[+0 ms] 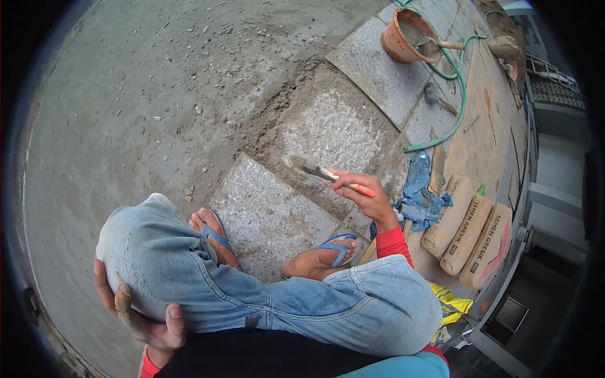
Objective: The person cleans a square section of pavement using a brush, then uses a hammer and a chisel to break and remove material from the surface.
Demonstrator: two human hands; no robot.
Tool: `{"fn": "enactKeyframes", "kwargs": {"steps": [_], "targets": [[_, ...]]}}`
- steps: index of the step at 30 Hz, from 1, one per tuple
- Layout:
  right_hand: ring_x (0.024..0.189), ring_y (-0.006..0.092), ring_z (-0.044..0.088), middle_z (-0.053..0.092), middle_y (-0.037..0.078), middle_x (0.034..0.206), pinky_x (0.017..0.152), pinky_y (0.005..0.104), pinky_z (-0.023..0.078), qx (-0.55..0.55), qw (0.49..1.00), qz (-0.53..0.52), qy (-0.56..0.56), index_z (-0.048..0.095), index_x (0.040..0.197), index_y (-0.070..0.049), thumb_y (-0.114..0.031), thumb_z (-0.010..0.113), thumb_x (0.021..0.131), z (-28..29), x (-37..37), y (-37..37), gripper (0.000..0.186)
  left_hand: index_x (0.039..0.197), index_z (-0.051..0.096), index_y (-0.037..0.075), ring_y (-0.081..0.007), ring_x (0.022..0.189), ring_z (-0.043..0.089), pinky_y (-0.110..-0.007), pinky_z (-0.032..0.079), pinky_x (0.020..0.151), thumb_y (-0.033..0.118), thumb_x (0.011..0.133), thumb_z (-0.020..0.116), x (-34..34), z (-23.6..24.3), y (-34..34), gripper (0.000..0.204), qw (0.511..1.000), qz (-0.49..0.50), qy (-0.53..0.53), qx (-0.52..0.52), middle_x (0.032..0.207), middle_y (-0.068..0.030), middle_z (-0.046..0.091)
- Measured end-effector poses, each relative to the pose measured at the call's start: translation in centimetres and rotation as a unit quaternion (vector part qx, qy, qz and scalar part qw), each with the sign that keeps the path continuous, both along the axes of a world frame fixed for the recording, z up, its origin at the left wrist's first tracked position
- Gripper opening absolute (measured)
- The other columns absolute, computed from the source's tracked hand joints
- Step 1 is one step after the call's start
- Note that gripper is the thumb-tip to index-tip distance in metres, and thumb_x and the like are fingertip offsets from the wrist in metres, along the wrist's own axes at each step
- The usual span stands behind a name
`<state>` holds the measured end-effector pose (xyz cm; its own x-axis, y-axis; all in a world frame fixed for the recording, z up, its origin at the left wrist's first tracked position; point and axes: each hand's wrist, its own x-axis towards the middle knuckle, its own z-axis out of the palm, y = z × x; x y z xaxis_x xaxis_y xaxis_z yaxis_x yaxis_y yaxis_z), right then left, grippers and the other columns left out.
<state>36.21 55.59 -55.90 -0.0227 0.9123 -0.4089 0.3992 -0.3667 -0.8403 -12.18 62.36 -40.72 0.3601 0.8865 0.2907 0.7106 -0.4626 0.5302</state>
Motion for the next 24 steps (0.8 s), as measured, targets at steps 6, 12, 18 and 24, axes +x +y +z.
{"fn": "enactKeyframes", "kwargs": {"steps": [6,12,18,24], "targets": [[0.082,0.0324,0.073,0.076,0.016,0.085,0.077,0.0421,0.056,-0.251,0.93,0.214,-0.165,0.079,0.092,-0.007,-0.011,0.079,0.076,-0.2,-0.7,0.6,0.016,0.159,0.037,0.017,-0.0488,0.151,0.032,-0.061,0.025,0.121,0.047,0.096,0.064,0.6,-0.1,-0.2,0.075,0.999,0.033,-0.019,0.017,0.165,-0.0306,0.027],[0.081,0.0301,0.072,0.076,0.014,0.087,0.077,0.0387,0.055,0.011,0.999,-0.023,0.028,0.079,0.099,-0.009,-0.012,0.079,0.083,-0.8,-1.6,1.9,0.016,0.159,0.037,0.017,-0.049,0.15,0.033,-0.061,0.025,0.121,0.046,0.095,0.064,1.3,0.2,-0.2,0.075,1.0,0.019,0.002,0.021,0.165,-0.0305,0.028],[0.085,0.0336,0.074,0.076,0.016,0.087,0.076,0.0434,0.056,-0.234,0.929,0.236,-0.163,0.08,0.096,-0.009,-0.014,0.081,0.076,-1.0,-1.5,3.2,0.02,0.159,0.038,0.015,-0.0487,0.15,0.033,-0.061,0.025,0.121,0.046,0.096,0.064,1.8,0.2,0.3,0.074,0.999,0.036,0.016,0.028,0.164,-0.0303,0.029],[0.086,0.0351,0.074,0.076,0.017,0.088,0.077,0.0425,0.056,0.12,0.989,0.085,0.023,0.079,0.097,-0.007,-0.013,0.079,0.079,-1.8,-2.8,6.9,0.019,0.158,0.038,0.014,-0.0486,0.15,0.033,-0.061,0.024,0.122,0.046,0.096,0.064,2.1,0.3,0.0,0.074,0.999,0.025,0.009,0.017,0.164,-0.0298,0.029]]}}
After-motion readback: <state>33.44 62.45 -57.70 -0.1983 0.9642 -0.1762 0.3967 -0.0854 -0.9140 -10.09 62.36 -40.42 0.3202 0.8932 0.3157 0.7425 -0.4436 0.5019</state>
